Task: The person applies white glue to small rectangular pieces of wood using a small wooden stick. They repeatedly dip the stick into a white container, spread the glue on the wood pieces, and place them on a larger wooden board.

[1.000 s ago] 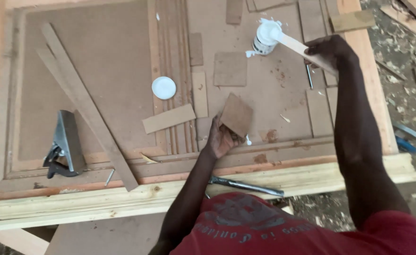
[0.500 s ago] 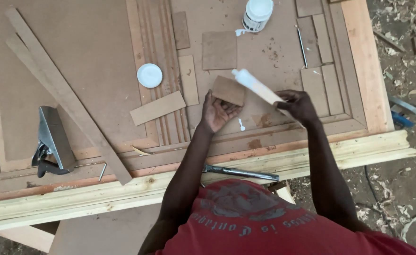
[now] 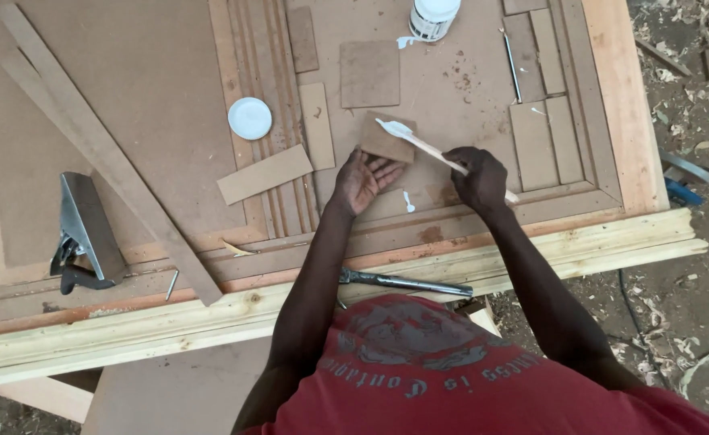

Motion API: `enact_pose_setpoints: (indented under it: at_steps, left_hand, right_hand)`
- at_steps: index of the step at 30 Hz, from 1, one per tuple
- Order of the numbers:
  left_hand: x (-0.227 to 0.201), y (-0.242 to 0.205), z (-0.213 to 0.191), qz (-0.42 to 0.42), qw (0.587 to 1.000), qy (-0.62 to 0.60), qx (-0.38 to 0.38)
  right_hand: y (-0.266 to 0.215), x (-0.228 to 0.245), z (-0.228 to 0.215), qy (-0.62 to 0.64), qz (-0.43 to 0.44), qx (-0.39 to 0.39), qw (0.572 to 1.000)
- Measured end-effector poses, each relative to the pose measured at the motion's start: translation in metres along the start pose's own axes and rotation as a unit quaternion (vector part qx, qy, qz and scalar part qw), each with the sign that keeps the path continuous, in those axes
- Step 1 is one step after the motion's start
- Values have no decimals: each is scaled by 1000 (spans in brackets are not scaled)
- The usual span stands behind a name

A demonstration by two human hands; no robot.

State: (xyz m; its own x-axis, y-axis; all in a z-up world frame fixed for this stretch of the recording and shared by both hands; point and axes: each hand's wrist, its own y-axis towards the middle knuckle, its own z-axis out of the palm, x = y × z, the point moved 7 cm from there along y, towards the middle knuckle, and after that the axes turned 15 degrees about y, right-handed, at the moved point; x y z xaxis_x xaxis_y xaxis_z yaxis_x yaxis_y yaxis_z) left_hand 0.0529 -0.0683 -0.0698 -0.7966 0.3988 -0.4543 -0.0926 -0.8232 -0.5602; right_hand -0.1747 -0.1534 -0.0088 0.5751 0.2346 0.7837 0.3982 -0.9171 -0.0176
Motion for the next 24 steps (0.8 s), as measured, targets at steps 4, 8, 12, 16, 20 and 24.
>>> enact_pose_setpoints:
  at_steps: [4, 8, 12, 16, 20, 24]
  left_hand:
    - [10, 1, -4, 6, 1000, 25, 7]
    - [18, 3, -15, -2, 1000, 12, -4]
    - [24, 5, -20, 6, 1000, 23, 0]
    - [25, 8, -21, 12, 1000, 15, 4]
    - [26, 10, -27, 16, 1000, 9, -9]
    - [33, 9, -28, 22, 1000, -11, -9]
  right_hand:
    - [-20, 30, -5, 27, -16, 24, 999]
    - [-7, 2, -1, 76, 53, 32, 995]
    - [17, -22, -2, 49, 83, -19, 995]
    - [19, -1, 13, -3, 61, 3, 998]
    - [-5, 35, 19, -13, 41, 42, 998]
    - [-18, 46, 6, 38, 49, 51, 997]
